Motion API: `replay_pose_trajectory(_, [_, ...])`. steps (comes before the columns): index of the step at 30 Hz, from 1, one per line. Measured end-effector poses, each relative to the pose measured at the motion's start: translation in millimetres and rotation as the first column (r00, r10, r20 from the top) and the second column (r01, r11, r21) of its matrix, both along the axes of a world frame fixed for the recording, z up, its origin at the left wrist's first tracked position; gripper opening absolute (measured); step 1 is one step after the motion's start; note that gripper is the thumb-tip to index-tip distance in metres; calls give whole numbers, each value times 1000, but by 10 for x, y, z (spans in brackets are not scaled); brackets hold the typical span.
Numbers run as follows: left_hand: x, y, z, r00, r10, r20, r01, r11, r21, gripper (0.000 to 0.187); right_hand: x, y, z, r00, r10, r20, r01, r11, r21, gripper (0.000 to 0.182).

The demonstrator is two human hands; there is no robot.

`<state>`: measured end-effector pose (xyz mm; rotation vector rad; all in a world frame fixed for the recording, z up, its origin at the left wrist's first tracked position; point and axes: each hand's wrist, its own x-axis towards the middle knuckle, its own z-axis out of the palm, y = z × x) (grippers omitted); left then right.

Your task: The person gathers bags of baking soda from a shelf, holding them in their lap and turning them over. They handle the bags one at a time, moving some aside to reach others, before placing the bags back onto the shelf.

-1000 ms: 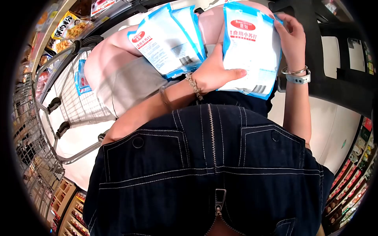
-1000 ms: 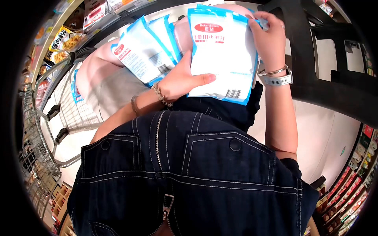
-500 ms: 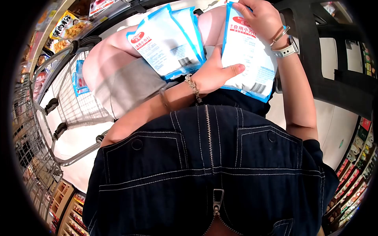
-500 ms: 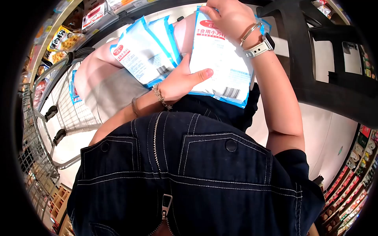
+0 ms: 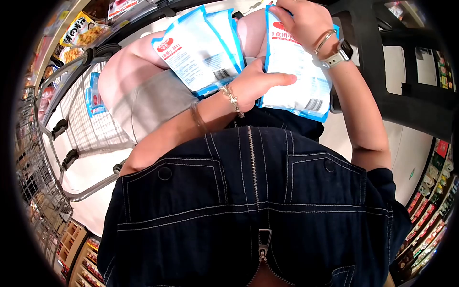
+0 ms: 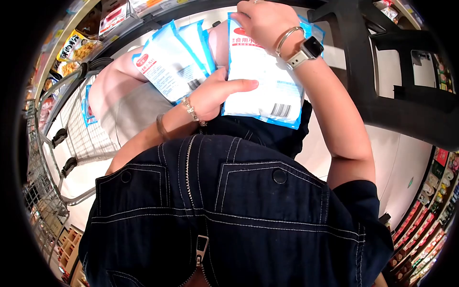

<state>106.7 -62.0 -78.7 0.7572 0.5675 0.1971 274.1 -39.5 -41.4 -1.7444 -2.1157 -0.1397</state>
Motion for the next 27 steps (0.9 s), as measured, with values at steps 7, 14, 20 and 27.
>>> replay_pose_trajectory(7, [-39, -51, 65, 989, 126, -84, -101, 963, 250, 60, -46, -778, 392, 661, -208, -721, 293, 956, -8, 13])
replay_pose_trajectory(14, [-72, 34, 876, 953, 301, -47, 22, 88, 996, 47, -518, -1445, 397, 21, -252, -967, 74, 965, -250, 71])
replay_pose_trajectory(20, [216, -262, 984, 906, 377, -191, 404, -636, 658, 31, -444, -1414, 187, -658, 63, -750, -31, 993, 111, 64])
replay_pose_trajectory(27, [197, -554, 299, 960, 139, -245, 275, -637, 720, 27, -393, -1471, -253, -705, -117, -699, 128, 949, -288, 48])
